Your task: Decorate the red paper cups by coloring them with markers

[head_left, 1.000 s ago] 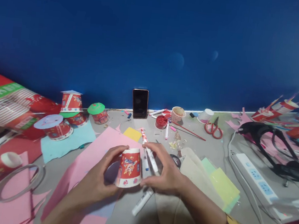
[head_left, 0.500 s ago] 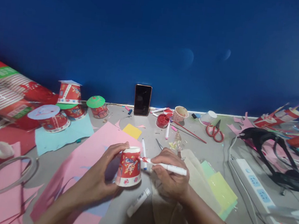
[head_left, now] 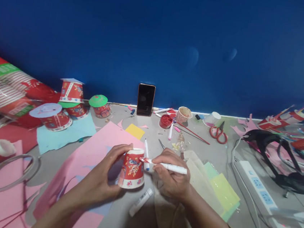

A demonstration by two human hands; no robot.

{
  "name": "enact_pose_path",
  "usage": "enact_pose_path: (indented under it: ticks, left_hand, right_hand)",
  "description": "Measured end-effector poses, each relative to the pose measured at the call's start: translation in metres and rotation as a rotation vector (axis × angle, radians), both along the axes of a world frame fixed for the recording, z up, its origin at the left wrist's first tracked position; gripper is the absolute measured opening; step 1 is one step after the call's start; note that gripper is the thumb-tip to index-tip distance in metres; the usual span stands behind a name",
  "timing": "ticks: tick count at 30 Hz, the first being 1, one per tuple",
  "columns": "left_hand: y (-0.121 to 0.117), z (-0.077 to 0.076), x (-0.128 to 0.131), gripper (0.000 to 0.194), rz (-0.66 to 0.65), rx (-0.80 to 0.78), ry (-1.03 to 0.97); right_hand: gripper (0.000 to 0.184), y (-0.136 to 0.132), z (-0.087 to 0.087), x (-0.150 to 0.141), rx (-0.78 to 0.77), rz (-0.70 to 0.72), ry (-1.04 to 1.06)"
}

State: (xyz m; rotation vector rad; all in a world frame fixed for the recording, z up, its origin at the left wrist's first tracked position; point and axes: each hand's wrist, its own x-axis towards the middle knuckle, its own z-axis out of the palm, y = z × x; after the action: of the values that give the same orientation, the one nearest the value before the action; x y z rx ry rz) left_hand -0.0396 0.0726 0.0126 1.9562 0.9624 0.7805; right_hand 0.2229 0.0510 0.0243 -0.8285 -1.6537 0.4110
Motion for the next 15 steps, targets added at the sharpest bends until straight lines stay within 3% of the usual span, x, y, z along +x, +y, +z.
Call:
enact_pose_path:
  ticks: [15]
  left_hand:
    - [-0.0003, -0.0050, 0.0032, 0.081, 0.040, -0.054, -0.039]
  right_hand:
    - [0.014, -0.0006, 0.0029, 0.0013, -0.033, 0.035, -0.054]
